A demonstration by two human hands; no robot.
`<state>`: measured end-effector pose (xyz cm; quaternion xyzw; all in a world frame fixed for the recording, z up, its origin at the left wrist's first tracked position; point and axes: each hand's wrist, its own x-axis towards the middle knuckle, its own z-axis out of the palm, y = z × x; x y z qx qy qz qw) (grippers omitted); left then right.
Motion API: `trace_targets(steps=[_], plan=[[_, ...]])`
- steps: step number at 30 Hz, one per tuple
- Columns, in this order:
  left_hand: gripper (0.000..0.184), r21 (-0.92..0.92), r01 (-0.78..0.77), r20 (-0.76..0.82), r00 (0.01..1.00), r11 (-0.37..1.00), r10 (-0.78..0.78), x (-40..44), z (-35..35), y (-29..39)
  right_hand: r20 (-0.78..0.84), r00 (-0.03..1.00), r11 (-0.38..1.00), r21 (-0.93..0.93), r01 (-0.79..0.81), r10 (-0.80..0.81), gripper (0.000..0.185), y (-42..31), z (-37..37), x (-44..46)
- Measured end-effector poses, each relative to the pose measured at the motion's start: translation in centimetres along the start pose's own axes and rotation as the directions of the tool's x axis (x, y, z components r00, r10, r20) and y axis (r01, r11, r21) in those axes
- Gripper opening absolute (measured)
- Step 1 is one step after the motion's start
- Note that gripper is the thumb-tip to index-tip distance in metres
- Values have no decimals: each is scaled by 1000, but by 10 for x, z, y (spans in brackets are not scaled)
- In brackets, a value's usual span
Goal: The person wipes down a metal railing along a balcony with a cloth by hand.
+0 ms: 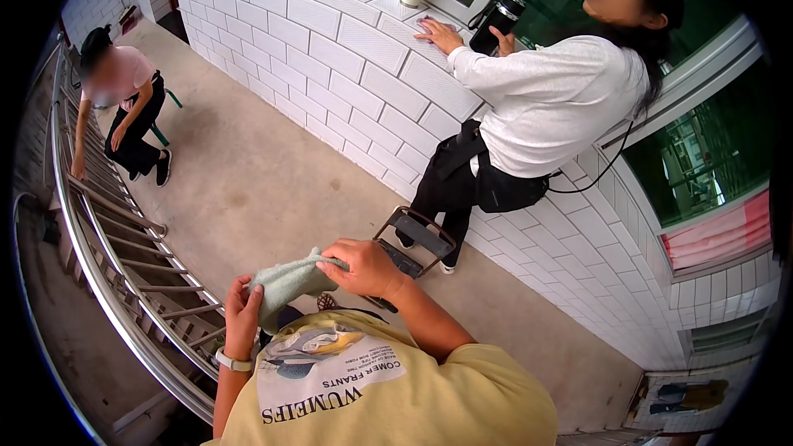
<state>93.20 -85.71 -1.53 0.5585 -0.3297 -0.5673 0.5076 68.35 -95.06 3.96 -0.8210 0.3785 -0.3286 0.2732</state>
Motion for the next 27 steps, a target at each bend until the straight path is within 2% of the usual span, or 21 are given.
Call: trace_targets(steps=[5, 7, 10, 27], plan=[[27, 104, 31, -24, 999, 994, -28, -3, 5, 12, 40, 999, 999, 1, -35, 35, 18, 4, 2, 0], [25, 107, 2, -33, 999, 994, 1, -2, 7, 13, 28, 1000, 1000, -13, -1, 1, 17, 6, 4, 0], [19, 133, -15, 1, 1000, 991, 15, 2, 3, 4, 37, 999, 999, -6, -32, 33, 18, 5, 3, 1], [14, 124, 0, 57, 998, 992, -7, 0, 3, 5, 34, 997, 997, -28, -66, 67, 19, 8, 8, 2]])
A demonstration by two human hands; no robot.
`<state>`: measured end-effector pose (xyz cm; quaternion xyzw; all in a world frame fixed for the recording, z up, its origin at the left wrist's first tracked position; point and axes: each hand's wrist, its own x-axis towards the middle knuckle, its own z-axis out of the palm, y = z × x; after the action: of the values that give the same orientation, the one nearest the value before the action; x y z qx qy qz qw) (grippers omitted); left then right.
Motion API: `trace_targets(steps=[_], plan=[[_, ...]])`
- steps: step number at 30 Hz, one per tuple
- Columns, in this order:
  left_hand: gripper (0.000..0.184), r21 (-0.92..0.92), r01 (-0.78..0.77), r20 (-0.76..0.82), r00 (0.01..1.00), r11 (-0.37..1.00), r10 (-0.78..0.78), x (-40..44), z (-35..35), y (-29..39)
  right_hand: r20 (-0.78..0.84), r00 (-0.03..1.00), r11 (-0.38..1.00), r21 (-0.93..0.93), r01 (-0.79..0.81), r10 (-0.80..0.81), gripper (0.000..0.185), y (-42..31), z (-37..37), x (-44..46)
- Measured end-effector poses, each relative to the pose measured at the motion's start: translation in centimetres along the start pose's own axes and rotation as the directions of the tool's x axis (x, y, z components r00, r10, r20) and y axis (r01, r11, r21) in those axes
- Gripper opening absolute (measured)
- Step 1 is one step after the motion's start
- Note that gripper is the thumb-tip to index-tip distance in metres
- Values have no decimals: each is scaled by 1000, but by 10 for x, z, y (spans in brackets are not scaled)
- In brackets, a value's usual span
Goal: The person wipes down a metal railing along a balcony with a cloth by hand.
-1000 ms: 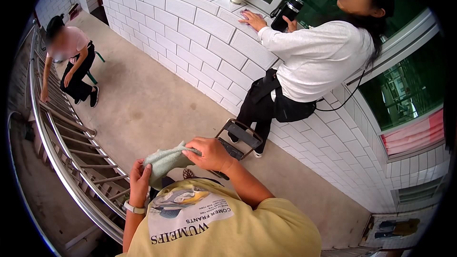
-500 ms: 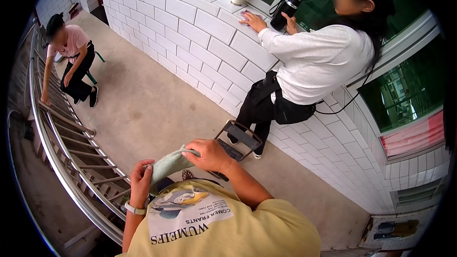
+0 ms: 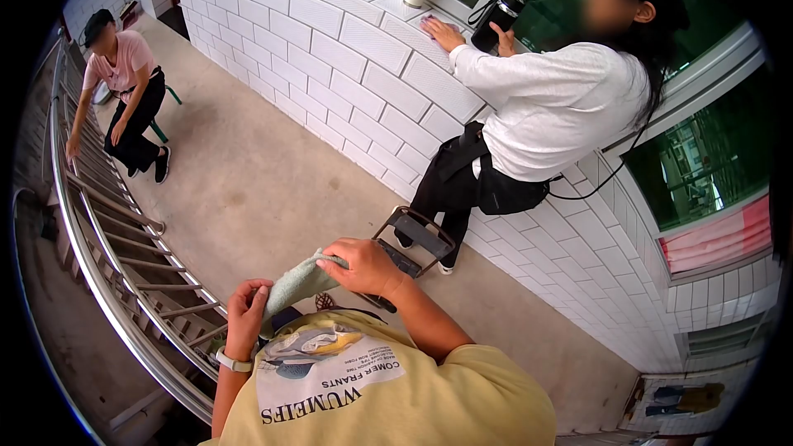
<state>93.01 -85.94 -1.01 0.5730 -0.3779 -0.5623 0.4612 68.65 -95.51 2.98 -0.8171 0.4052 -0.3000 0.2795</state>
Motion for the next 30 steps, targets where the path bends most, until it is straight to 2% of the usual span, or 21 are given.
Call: trace_targets(steps=[8, 11, 14, 16, 22, 26, 30], plan=[[18, 14, 32, 58, 998, 999, -33, -5, -3, 3, -3, 1000, 1000, 0, 11, -11, 19, 0, 0, 1], [26, 59, -17, 91, 996, 998, 11, -9, 1, 12, -2, 1000, 1000, -3, 16, -16, 19, 1, 0, 1], [35, 148, -80, 144, 988, 986, 59, -12, 7, 22, -2, 1000, 1000, -4, 4, -4, 19, 1, -1, 0], [40, 278, -126, 194, 978, 952, 73, -14, 10, 29, -15, 1000, 1000, -7, 3, -3, 18, 2, -1, 0], [38, 427, -156, 199, 977, 891, 75, -11, 11, 23, -1, 1000, 1000, -18, -18, 18, 18, 2, -3, 0], [36, 460, -178, 196, 976, 870, 96, -9, 10, 19, 9, 999, 999, -14, -36, 36, 18, 0, -5, 0], [34, 505, -144, 204, 978, 851, 44, -10, 11, 27, 36, 997, 998, -12, -67, 67, 19, 0, -6, 0]])
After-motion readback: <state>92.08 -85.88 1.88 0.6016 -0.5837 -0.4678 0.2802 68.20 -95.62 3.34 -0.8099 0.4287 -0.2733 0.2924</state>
